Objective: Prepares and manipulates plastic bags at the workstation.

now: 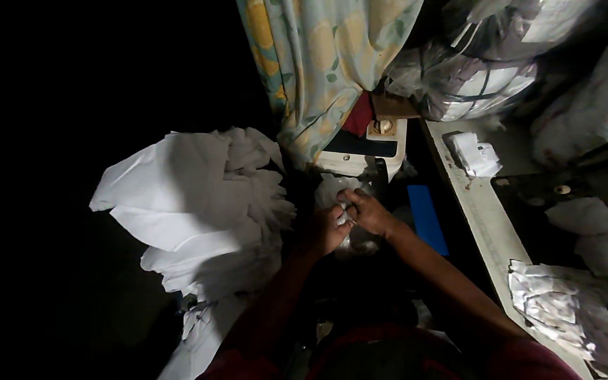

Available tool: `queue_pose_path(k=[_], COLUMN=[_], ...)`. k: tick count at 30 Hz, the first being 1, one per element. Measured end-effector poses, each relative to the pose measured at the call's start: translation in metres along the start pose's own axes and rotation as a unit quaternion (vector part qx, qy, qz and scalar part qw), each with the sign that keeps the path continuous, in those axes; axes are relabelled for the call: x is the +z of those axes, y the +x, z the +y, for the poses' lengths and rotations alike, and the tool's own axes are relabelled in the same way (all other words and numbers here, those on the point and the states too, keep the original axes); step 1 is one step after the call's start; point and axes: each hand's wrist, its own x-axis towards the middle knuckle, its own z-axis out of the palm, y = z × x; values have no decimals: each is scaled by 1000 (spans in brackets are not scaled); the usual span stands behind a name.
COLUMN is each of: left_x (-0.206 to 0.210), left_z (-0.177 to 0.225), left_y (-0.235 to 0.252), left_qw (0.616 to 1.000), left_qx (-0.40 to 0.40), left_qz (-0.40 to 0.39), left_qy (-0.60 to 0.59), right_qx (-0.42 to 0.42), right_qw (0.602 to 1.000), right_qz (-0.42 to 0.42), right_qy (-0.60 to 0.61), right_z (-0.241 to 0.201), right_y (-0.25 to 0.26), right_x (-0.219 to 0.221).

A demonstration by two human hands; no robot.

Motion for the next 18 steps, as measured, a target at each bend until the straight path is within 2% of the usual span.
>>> queue_pose_path(k=[2,7,9,13,18], left_x=[10,30,44,74,83], left_z=[-4,8,12,23,16], left_y=[-1,-6,-8,-10,-17], left_qw=[999,977,966,939,902], left_qx=[18,-77,-57,-14,22], left_qz=[33,116,127,150,179], left_qy=[-23,-159,-217,-308,-392], right_qx=[4,89,134,197,182], right_qw=[1000,992,985,972,965], right_qz=[13,91,104,77,72], right_qy=[10,25,35,101,175], right_z=[-1,-22,-29,-21,0], right_y=[-2,-19,-30,-44,-42], right_x=[1,-13,-19,-14,-10])
